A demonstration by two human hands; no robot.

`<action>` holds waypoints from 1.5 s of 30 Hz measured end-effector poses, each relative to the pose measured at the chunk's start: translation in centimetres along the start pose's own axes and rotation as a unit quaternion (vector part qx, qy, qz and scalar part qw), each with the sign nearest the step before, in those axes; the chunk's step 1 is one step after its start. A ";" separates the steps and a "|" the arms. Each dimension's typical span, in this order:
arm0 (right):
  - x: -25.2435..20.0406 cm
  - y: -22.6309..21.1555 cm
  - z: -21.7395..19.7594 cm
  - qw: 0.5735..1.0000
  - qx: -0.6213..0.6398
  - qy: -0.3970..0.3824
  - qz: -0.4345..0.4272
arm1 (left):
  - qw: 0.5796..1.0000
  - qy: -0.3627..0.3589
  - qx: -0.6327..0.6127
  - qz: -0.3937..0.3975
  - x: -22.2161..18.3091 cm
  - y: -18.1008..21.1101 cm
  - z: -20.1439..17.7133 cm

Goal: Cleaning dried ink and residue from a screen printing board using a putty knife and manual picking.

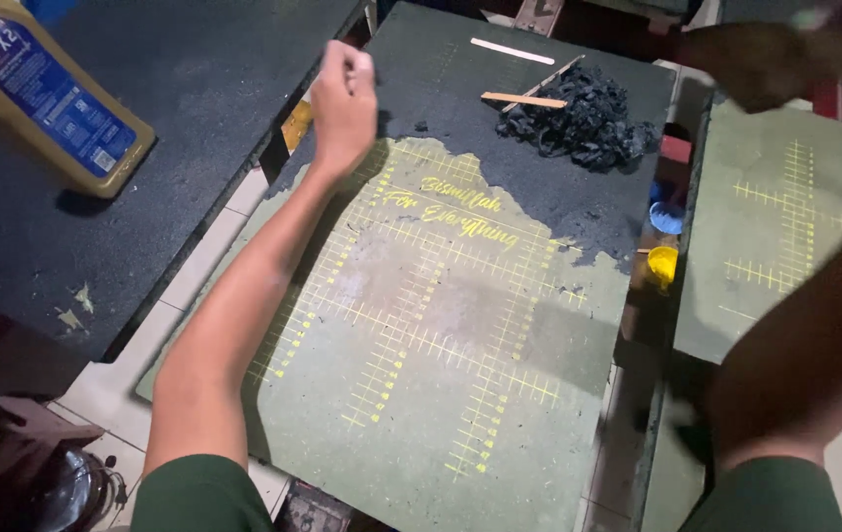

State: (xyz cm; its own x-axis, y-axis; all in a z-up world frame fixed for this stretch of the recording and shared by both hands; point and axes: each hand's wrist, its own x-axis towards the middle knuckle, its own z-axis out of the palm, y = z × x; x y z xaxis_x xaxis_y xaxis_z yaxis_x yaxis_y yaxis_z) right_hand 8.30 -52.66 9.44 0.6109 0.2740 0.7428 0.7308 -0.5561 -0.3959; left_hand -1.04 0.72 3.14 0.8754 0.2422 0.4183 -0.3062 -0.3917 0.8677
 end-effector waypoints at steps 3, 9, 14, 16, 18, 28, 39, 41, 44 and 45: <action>0.9 -3.9 2.9 1.000 -0.001 0.002 -0.001 | 0.987 0.145 0.064 -0.027 1.2 -2.3 -0.3; 4.6 -18.3 10.3 0.975 0.216 -0.045 -0.042 | 0.981 0.140 0.122 0.062 0.7 -2.3 -0.6; 3.0 -26.8 20.0 0.923 0.357 -0.086 -0.112 | 0.960 0.156 0.180 0.146 0.4 -2.2 -0.6; 1.5 -27.9 21.6 0.917 0.358 -0.125 -0.124 | 0.963 0.151 0.196 0.109 0.7 -2.5 -0.5; 0.1 -29.5 22.6 0.909 0.358 -0.164 -0.135 | 0.964 0.143 0.212 0.070 0.6 -2.3 -0.8; -4.2 -32.5 27.0 0.881 0.294 -0.201 -0.312 | 0.985 0.171 -0.012 0.016 1.2 -5.0 -0.8; -3.9 -32.8 27.0 0.918 0.272 -0.178 -0.226 | 0.979 0.194 -0.043 0.046 0.6 -2.8 -1.3; -2.5 -31.6 27.4 0.926 0.288 -0.156 -0.189 | 0.980 0.186 -0.071 0.015 0.2 -2.0 -1.3; -2.2 -34.6 23.3 0.922 0.288 -0.138 -0.218 | 0.977 0.192 -0.057 0.069 1.0 -3.3 -1.1; -2.2 -34.6 23.5 0.922 0.283 -0.136 -0.228 | 0.975 0.197 -0.061 0.079 1.8 -3.5 -1.2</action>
State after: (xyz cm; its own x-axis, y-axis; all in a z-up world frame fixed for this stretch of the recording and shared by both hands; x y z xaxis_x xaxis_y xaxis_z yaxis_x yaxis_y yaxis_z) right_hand -11.17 -15.52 8.82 0.1988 0.6070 0.7694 0.9250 0.1432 -0.3519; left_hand 1.13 3.56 1.21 0.6093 0.5201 0.5985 -0.4884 -0.3485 0.8000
